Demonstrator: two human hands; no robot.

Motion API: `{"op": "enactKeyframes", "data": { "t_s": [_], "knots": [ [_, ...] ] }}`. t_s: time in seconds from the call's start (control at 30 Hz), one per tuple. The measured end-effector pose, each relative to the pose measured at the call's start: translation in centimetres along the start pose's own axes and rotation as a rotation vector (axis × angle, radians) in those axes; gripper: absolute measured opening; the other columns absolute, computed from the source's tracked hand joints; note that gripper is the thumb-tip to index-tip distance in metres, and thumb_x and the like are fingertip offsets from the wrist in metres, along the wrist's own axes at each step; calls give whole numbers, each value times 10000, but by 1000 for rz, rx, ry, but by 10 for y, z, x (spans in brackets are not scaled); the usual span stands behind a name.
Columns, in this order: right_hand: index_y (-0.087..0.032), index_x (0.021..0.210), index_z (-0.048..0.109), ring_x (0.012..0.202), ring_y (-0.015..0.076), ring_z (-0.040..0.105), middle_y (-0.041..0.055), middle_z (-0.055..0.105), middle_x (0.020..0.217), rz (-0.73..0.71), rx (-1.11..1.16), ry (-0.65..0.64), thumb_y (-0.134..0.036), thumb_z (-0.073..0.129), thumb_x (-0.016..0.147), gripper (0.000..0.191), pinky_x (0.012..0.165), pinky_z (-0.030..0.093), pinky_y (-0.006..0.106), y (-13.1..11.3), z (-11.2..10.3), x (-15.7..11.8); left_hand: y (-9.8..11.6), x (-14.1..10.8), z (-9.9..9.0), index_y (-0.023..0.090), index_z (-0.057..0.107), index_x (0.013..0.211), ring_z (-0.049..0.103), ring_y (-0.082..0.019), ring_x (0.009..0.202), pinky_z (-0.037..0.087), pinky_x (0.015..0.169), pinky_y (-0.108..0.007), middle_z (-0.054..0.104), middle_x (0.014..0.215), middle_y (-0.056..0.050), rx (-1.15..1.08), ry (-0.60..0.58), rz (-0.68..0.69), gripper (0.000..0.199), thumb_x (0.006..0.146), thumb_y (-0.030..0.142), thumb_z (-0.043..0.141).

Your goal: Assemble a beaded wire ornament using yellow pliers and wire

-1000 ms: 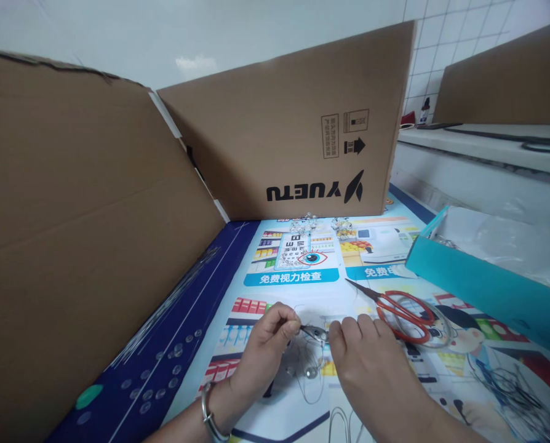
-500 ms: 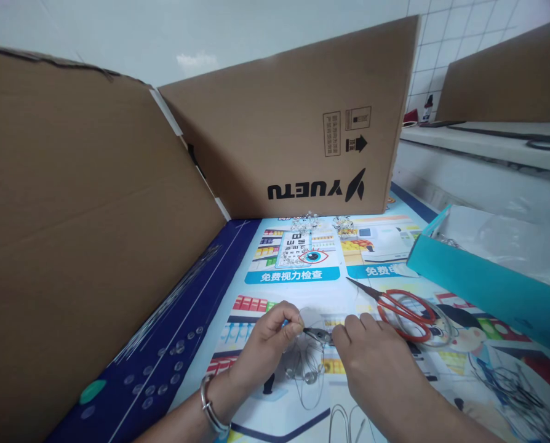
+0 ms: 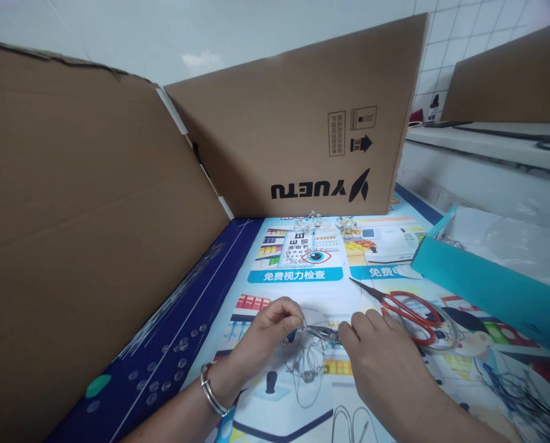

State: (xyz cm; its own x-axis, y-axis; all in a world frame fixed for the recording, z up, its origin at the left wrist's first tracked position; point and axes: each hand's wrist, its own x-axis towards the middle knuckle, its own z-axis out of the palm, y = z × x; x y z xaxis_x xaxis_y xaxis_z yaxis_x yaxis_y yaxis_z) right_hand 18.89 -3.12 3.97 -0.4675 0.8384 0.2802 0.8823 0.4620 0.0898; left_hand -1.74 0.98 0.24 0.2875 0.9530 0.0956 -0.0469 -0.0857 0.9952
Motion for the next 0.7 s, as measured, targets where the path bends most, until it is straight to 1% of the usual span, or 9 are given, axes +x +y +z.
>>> {"op": "enactKeyframes", "data": {
  "t_s": [0.2,0.33,0.5,0.7],
  "knots": [
    [-220,809,565,701,215,460,28,548,743,2,12,13,-44,511,660,236,618,246,342,-2,1,-2,1,-2,2,153,570,764,491,-125,726,373,676,-244,538,769,-13,-4,-19,23,57,797,198,582],
    [-225,821,562,710,213,459,24,547,750,1,18,24,-63,527,683,216,623,255,339,-3,1,-2,2,-3,2,154,571,755,492,-132,740,379,690,-249,538,791,-19,18,-3,36,63,791,203,588],
    [-223,848,562,708,211,463,23,551,756,-13,-1,29,-63,530,684,231,624,265,335,-2,2,-2,2,-5,2,154,572,745,474,-124,701,371,645,-236,514,756,-14,37,-9,45,82,799,214,588],
    [-219,810,554,682,208,458,19,541,726,-20,-16,73,-62,534,669,213,608,261,330,-3,3,-4,0,-6,3,158,577,754,477,-127,705,366,639,-240,522,753,-15,63,15,65,75,807,211,580]
  ]
}}
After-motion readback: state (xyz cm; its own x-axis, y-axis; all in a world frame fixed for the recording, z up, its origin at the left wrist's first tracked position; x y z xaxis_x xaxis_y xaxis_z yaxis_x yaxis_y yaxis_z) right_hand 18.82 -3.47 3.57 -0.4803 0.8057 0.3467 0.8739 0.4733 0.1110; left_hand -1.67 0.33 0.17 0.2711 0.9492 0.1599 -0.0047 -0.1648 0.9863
